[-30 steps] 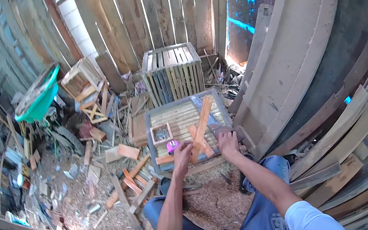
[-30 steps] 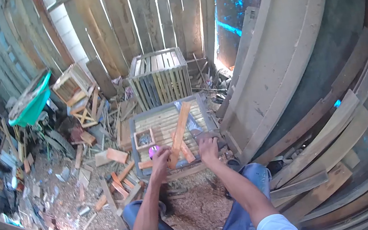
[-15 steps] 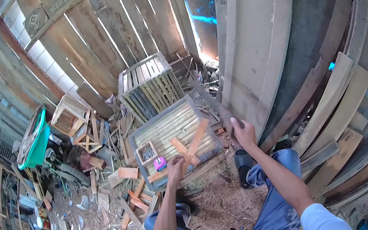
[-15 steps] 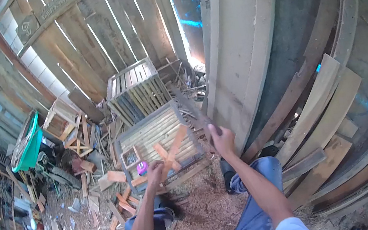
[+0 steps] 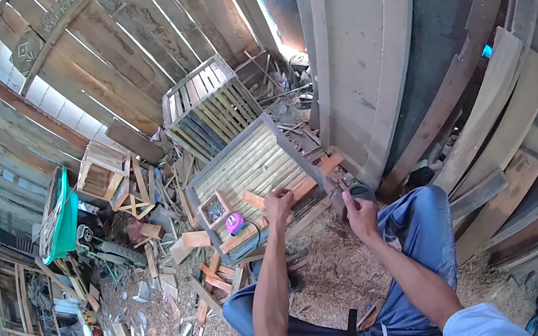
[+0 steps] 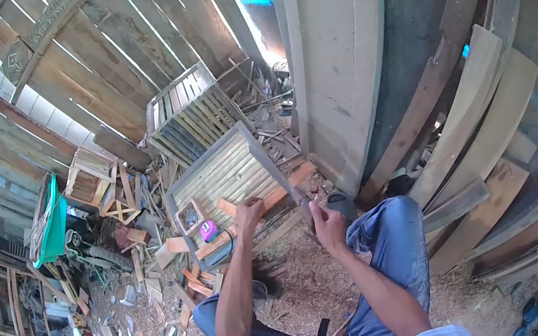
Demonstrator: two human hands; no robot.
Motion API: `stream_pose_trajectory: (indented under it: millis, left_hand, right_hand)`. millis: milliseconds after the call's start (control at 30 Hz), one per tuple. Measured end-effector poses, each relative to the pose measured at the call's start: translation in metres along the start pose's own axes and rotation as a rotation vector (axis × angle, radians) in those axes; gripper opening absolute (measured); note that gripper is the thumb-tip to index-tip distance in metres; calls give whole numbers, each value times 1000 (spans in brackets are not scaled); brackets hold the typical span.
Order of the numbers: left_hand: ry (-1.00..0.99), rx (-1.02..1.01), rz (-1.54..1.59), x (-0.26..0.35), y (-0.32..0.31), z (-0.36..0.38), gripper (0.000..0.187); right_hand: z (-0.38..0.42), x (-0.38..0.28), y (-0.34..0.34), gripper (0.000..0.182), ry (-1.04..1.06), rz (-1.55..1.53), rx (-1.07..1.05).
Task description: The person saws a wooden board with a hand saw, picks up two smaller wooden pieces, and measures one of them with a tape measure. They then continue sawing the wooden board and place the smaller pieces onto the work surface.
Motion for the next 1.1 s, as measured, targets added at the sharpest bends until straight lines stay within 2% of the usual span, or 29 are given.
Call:
stream_pose_trajectory:
  millis: [67,100,267,400,533,667,800,867,967,1033,1100]
  left_hand:
    - [-66,81,-59,-12,-2,-8,27]
    - [-96,151,-78,-10,0,-5,27]
    - [111,33,124,-28,-6,1,27]
    - [-20,130,245,-20,5,5,40]
    - [51,93,338,-26,0,7,35]
    - [-81,128,347,-25,1,1,33]
    - [-96,164,323,-31,-2,-2,32]
    - [-100,182,213,-20,6,3,31]
    - [-66,126,406,-19,4,5,34]
    - [-86,150,390,-21,3,2,36]
    - [-69,166,378,-27,1,0,36]
  right_hand:
    - [8,-12,-3,61,98,95,48]
    - [11,-12,-8,59,61,89,-26]
    - [32,-13,-13,58,23,101,-94]
    - [48,-14,-20,57,12,111,-152]
    - [70,-20,-26,55,-27,168,-228]
    - [92,-24,-35,50,46,111,-289]
    - [103,-30,-35,46,111,205,-288]
    - [108,-32,-31,44,68,174,-321]
    - [114,-30,-28,44,-21,179,-410]
    - [114,-26,-31,46,-69,222,-451]
    - [114,-34,-27,48,-8,288,-416]
Point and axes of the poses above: each hand's wrist, its own z-axis away from the middle knuckle, its own y-axis out of the back of the hand, x = y × z, the point moved 10 cm from there along -z, towards the middle knuckle, and after that the axes turned 8 degrees about z, right-handed, at the moved point
